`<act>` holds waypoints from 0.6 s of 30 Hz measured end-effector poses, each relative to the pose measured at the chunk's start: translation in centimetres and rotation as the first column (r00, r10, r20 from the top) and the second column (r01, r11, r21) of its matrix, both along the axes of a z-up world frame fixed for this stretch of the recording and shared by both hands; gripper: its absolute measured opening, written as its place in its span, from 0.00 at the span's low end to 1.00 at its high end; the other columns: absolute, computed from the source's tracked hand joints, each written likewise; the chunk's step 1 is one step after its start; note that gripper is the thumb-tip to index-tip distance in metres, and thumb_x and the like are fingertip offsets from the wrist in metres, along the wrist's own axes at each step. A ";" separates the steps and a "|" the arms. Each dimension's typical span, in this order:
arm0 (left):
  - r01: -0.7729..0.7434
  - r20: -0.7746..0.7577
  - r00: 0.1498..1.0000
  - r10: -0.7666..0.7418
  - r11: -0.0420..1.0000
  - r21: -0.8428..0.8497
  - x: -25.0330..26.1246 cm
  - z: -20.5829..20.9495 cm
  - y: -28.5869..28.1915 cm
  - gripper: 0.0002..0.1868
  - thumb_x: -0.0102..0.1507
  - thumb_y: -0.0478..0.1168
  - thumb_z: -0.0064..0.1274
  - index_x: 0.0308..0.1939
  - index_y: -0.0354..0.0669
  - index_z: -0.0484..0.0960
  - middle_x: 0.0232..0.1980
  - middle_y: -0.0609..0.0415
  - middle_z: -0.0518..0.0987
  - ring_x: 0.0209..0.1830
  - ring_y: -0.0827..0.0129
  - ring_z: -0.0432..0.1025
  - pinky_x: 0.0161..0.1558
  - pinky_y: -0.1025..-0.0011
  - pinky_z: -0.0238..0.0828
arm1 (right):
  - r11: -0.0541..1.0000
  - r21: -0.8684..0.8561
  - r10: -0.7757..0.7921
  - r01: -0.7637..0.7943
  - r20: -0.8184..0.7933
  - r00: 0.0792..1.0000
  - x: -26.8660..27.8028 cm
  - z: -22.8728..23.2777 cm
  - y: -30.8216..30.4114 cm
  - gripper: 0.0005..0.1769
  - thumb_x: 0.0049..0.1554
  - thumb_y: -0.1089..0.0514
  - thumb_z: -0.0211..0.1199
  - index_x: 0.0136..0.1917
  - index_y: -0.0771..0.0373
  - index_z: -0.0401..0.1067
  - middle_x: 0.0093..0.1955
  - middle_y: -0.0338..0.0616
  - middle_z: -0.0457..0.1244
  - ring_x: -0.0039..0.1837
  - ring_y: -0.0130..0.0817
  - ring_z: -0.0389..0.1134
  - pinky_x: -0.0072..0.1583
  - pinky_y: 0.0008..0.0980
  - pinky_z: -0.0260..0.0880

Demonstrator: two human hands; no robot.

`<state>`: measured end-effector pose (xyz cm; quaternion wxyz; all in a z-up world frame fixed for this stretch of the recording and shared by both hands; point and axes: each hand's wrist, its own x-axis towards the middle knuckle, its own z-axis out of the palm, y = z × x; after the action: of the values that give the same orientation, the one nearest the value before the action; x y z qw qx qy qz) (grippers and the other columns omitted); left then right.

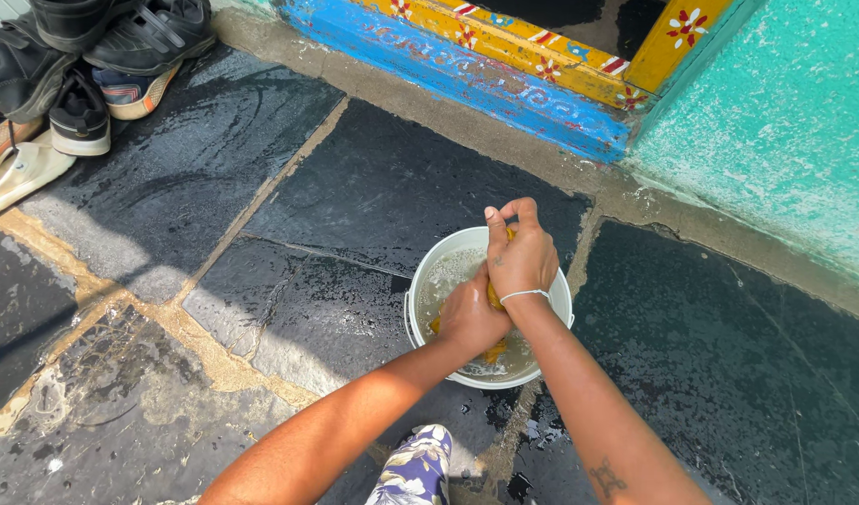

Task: The person cleans the floor by hand using a yellow cloth and a bucket of water.

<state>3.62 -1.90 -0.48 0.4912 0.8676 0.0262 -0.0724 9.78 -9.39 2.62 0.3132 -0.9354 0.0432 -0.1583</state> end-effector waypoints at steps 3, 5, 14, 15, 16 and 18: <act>0.143 0.033 0.989 -0.142 0.897 -0.419 -0.2 -1.5 0.7 0.30 0.49 0.45 0.70 0.50 0.35 0.80 0.42 0.48 0.86 0.42 0.60 0.83 0.47 0.63 0.76 | 0.953 0.295 0.147 -0.073 -0.237 0.960 -0.2 0.4 -2.2 0.21 0.61 0.41 0.61 0.57 0.57 0.64 0.35 0.48 0.71 0.40 0.42 0.74 0.47 0.42 0.71; 0.140 -0.075 0.973 -0.220 0.810 -0.570 0.3 -1.9 0.8 0.26 0.51 0.43 0.71 0.48 0.34 0.81 0.40 0.53 0.84 0.39 0.68 0.79 0.44 0.67 0.76 | 0.702 0.692 0.471 -0.168 -0.274 0.839 0.3 1.1 -5.2 0.27 0.61 0.38 0.59 0.63 0.56 0.60 0.44 0.50 0.68 0.48 0.39 0.71 0.53 0.43 0.72; 0.318 -0.072 0.603 -0.794 0.321 -0.892 3.4 0.6 2.3 0.23 0.54 0.40 0.68 0.49 0.36 0.79 0.33 0.57 0.76 0.28 0.75 0.69 0.35 0.75 0.67 | -0.190 0.978 0.697 -0.087 0.197 0.690 -0.4 4.1 -6.4 0.55 0.44 0.34 0.73 0.73 0.61 0.53 0.61 0.54 0.69 0.65 0.44 0.71 0.64 0.50 0.70; 0.301 -0.051 0.543 -0.838 0.252 -0.920 3.6 0.6 2.5 0.23 0.54 0.41 0.69 0.49 0.36 0.79 0.32 0.56 0.76 0.28 0.74 0.69 0.35 0.75 0.67 | -0.227 0.973 0.671 -0.034 0.182 0.718 -0.6 4.6 -6.0 0.59 0.38 0.36 0.78 0.73 0.61 0.53 0.60 0.54 0.71 0.63 0.44 0.73 0.62 0.49 0.72; 0.346 -0.007 0.496 -0.868 0.205 -0.916 3.8 0.6 2.7 0.23 0.55 0.40 0.69 0.50 0.36 0.79 0.31 0.57 0.75 0.28 0.75 0.68 0.34 0.76 0.65 | -0.229 0.966 0.706 -0.124 0.252 0.662 -0.8 5.0 -6.0 0.55 0.46 0.39 0.75 0.76 0.62 0.54 0.53 0.51 0.69 0.58 0.41 0.72 0.60 0.48 0.72; 0.426 0.080 0.397 -0.914 0.107 -0.898 4.4 1.0 3.3 0.23 0.55 0.39 0.69 0.51 0.37 0.80 0.30 0.59 0.73 0.27 0.76 0.67 0.33 0.77 0.62 | -0.249 0.921 0.765 -0.301 0.377 0.522 -1.3 5.9 -6.1 0.45 0.61 0.46 0.70 0.82 0.65 0.56 0.40 0.45 0.66 0.46 0.36 0.70 0.57 0.45 0.72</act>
<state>8.06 1.36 0.52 0.7018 0.3695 -0.3039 -0.5278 8.45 -15.52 8.47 0.8523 -0.3938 -0.2416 0.2454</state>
